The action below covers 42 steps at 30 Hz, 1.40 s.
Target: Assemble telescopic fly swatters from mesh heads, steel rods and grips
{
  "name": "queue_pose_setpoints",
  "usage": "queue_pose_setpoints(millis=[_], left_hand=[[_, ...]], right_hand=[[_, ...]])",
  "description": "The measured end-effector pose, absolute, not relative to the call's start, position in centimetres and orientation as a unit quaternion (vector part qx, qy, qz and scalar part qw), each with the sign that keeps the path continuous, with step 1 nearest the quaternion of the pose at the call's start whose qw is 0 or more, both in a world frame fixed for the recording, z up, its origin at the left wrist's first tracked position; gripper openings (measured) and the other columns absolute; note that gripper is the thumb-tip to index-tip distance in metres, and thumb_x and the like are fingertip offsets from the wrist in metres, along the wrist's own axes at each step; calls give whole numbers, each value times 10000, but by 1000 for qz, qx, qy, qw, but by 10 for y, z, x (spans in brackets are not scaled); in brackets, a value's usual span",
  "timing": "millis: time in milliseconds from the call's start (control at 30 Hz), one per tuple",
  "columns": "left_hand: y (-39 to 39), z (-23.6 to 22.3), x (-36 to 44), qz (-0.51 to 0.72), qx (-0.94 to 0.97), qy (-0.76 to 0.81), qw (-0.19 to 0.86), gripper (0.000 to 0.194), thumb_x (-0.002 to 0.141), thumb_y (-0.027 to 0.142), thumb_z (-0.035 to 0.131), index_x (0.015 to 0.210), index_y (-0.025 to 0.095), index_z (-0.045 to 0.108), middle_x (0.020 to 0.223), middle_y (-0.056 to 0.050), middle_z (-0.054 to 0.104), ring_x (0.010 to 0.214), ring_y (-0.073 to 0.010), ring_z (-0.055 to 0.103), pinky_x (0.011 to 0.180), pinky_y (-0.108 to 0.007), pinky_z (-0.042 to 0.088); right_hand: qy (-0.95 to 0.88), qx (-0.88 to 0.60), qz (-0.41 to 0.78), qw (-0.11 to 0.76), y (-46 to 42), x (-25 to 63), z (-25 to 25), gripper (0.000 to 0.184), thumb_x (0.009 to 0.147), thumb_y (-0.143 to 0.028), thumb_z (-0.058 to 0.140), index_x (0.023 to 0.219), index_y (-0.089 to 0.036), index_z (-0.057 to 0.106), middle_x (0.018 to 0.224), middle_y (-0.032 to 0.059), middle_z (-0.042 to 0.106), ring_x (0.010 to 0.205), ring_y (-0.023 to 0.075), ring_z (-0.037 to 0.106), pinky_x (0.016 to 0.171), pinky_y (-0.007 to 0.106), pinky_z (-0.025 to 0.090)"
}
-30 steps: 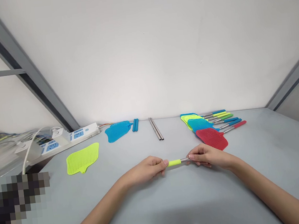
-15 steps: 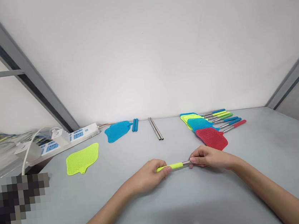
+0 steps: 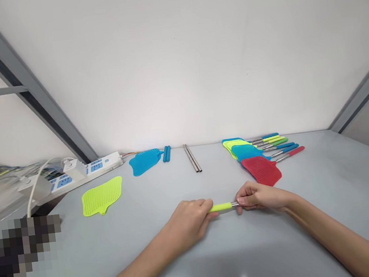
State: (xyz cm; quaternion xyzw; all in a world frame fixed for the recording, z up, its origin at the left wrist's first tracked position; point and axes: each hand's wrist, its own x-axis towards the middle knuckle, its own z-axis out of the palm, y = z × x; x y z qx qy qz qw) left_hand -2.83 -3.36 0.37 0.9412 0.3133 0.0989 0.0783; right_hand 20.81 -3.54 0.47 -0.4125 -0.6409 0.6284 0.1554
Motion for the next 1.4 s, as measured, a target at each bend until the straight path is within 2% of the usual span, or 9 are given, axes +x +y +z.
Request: queue_pose_setpoints(millis=[100, 200, 400, 667, 800, 967, 1167, 1267, 1400], left_hand=[[-35, 0, -25, 87, 953, 291, 14, 250, 892, 300, 273, 716, 183, 406, 607, 13, 493, 487, -124, 418, 458, -250, 209], [-35, -1, -24, 85, 952, 294, 15, 259, 893, 303, 269, 714, 184, 414, 595, 12, 495, 484, -126, 428, 455, -251, 214], [-30, 2, -26, 93, 935, 330, 86, 273, 886, 350, 273, 710, 193, 410, 614, 14, 506, 503, -125, 430, 472, -247, 224], [-24, 11, -30, 111, 908, 359, 184, 276, 858, 386, 330, 692, 187, 424, 622, 22, 492, 529, -108, 409, 490, -220, 234], [-20, 14, -31, 131, 883, 387, 230, 330, 846, 448, 320, 697, 189, 459, 621, 27, 481, 556, -107, 408, 493, -212, 238], [-14, 16, -34, 156, 839, 423, 305, 390, 836, 485, 289, 651, 178, 442, 570, 40, 382, 526, -95, 345, 470, -212, 230], [-9, 16, -42, 100, 822, 416, 376, 437, 817, 527, 271, 671, 166, 469, 617, 29, 376, 559, -106, 350, 491, -220, 259], [-10, 17, -43, 79, 825, 408, 383, 411, 823, 497, 272, 682, 167, 472, 626, 26, 389, 562, -108, 360, 493, -219, 267], [-13, 14, -42, 96, 843, 405, 342, 346, 841, 421, 270, 655, 174, 424, 621, 27, 410, 568, -111, 385, 508, -224, 272]], right_hand=[[-635, -404, 641, 149, -34, 209, 3, 352, 783, -410, 494, 697, -88, 607, 467, -73, 258, 415, 50, 169, 412, 236, 106], [-633, -413, 637, 148, -33, 211, 2, 370, 780, -432, 492, 703, -90, 609, 466, -74, 257, 407, 48, 163, 396, 233, 101], [-639, -438, 616, 144, -34, 211, 4, 412, 782, -482, 465, 793, -102, 624, 486, -73, 264, 395, 47, 163, 359, 219, 105], [-654, -456, 588, 137, -34, 210, 8, 420, 785, -493, 448, 867, -124, 632, 515, -58, 322, 400, 46, 229, 354, 192, 170], [-665, -454, 570, 163, -34, 208, 9, 414, 790, -485, 444, 900, -134, 634, 541, -45, 341, 438, 56, 281, 382, 189, 205], [-665, -475, 541, 198, -32, 208, 7, 421, 773, -493, 464, 920, -132, 624, 606, -13, 407, 526, 85, 354, 421, 189, 263], [-679, -498, 505, 189, -31, 209, 4, 411, 778, -488, 457, 937, -142, 612, 626, -7, 450, 501, 79, 337, 436, 199, 250], [-691, -494, 493, 189, -32, 207, 4, 400, 786, -489, 441, 892, -143, 613, 623, -6, 461, 511, 86, 347, 453, 202, 264], [-714, -496, 458, 183, -34, 205, 4, 374, 797, -473, 426, 835, -158, 625, 607, -16, 429, 551, 103, 350, 485, 210, 269]])
